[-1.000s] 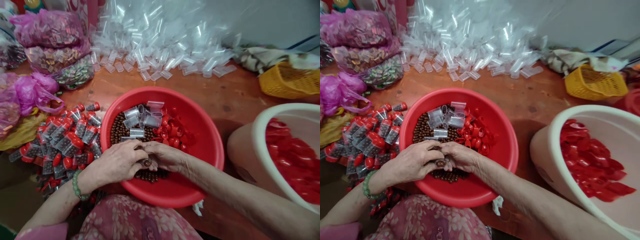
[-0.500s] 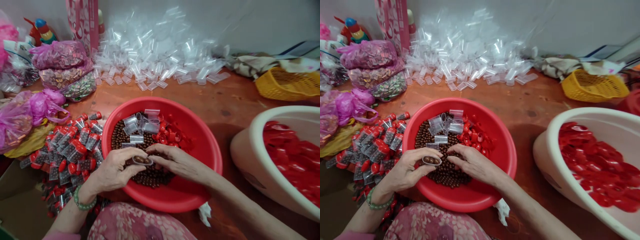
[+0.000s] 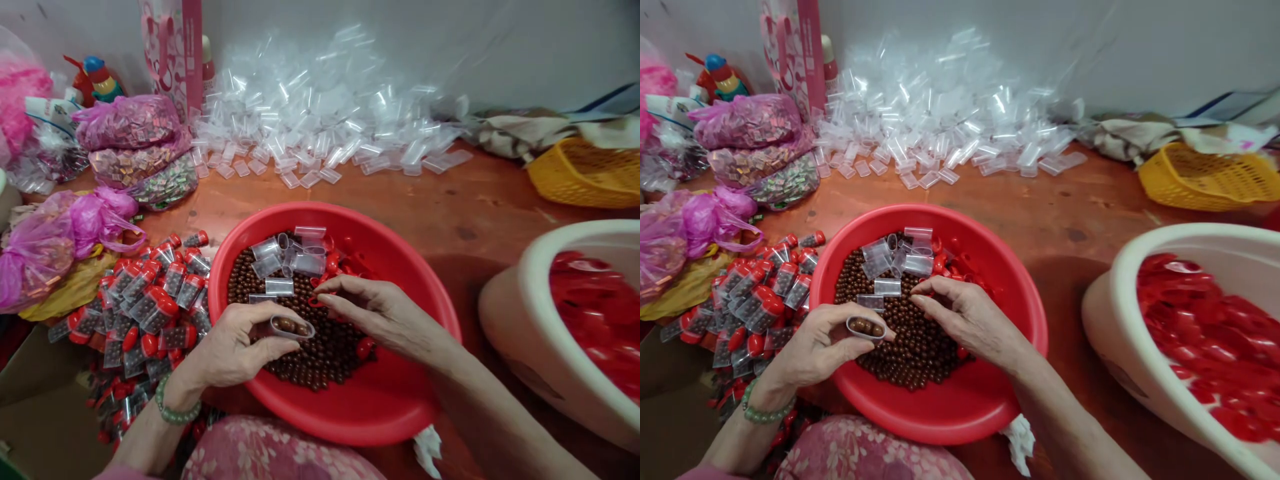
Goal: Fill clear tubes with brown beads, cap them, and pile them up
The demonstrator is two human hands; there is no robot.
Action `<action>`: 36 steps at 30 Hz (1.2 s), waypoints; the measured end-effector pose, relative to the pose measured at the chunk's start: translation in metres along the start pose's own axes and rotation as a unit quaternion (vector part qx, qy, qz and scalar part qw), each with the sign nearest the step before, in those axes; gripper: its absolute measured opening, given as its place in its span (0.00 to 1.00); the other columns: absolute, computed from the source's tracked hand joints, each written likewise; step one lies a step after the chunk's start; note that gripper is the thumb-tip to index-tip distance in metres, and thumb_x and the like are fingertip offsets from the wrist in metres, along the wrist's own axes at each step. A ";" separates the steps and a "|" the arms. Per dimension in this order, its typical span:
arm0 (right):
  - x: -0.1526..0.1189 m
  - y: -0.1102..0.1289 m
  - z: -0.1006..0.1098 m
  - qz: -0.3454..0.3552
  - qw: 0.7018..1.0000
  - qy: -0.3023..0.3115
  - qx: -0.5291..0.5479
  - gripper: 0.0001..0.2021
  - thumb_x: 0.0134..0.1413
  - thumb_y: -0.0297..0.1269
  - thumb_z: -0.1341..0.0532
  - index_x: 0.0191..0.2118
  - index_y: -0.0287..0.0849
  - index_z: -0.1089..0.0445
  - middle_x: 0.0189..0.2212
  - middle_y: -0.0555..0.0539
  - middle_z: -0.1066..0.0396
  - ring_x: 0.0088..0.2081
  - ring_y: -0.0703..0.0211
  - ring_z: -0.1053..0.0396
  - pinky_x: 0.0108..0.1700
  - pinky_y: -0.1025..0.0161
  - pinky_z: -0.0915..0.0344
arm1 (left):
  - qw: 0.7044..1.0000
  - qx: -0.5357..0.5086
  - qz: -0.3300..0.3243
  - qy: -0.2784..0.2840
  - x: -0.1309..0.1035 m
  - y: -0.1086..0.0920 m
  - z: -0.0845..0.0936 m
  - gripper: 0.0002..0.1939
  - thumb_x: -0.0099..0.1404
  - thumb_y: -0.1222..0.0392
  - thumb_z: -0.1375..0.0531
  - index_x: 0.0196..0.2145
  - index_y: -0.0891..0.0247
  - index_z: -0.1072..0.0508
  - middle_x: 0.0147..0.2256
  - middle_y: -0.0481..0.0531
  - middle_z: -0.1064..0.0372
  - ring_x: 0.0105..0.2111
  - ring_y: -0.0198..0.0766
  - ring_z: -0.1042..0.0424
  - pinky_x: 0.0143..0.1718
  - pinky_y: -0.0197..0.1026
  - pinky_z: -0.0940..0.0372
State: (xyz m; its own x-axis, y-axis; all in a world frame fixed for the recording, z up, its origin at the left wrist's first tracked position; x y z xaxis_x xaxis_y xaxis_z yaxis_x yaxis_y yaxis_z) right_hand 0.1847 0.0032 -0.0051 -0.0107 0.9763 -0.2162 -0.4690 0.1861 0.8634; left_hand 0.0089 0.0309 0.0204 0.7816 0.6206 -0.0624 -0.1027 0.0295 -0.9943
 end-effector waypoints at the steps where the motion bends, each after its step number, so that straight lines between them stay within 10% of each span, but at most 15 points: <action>1: -0.001 0.003 0.002 0.017 1.000 -0.012 -0.005 0.14 0.56 0.48 0.42 0.36 0.42 0.28 0.27 0.47 0.30 0.29 0.59 0.35 0.31 0.62 0.39 | 1.000 0.012 -0.005 -0.004 0.000 0.000 0.001 0.09 0.63 0.65 0.41 0.42 0.67 0.26 0.40 0.54 0.25 0.40 0.34 0.27 0.44 0.36 0.34; 8: -0.021 0.068 0.001 0.215 0.975 0.024 -0.039 0.05 0.59 0.36 0.42 0.40 0.49 0.29 0.33 0.47 0.29 0.35 0.58 0.31 0.36 0.62 0.34 | 0.999 0.041 -0.004 0.001 0.004 0.008 0.002 0.12 0.64 0.63 0.41 0.44 0.67 0.26 0.38 0.53 0.24 0.37 0.34 0.27 0.41 0.35 0.34; 20: -0.008 0.079 -0.022 0.244 0.961 0.094 -0.087 0.06 0.60 0.36 0.41 0.32 0.43 0.36 0.30 0.50 0.36 0.31 0.64 0.37 0.33 0.66 0.38 | 0.998 0.062 -0.019 0.017 0.006 0.006 0.004 0.11 0.63 0.66 0.43 0.43 0.66 0.26 0.40 0.52 0.24 0.39 0.36 0.28 0.43 0.37 0.35; 36: -0.004 -0.018 0.034 0.007 0.964 0.003 -0.267 0.08 0.59 0.41 0.45 0.35 0.44 0.33 0.31 0.45 0.27 0.32 0.57 0.31 0.36 0.60 0.36 | 0.996 -0.080 0.001 -0.045 0.004 0.005 0.011 0.09 0.66 0.63 0.43 0.43 0.67 0.29 0.43 0.56 0.27 0.43 0.36 0.27 0.46 0.40 0.33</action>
State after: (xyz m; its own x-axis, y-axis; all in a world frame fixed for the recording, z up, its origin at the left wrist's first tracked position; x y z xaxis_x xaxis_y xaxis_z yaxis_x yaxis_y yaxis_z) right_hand 0.2229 0.0000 -0.0042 -0.0242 0.9773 -0.2103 -0.8561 0.0884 0.5093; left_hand 0.0048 0.0422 0.0164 0.7226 0.6882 -0.0644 0.0001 -0.0933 -0.9956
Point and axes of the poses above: each hand's wrist, its own x-axis towards the middle knuckle, its own z-axis out of the back of the hand, y = z × x, the point moved 6 cm from there along x, towards the middle knuckle
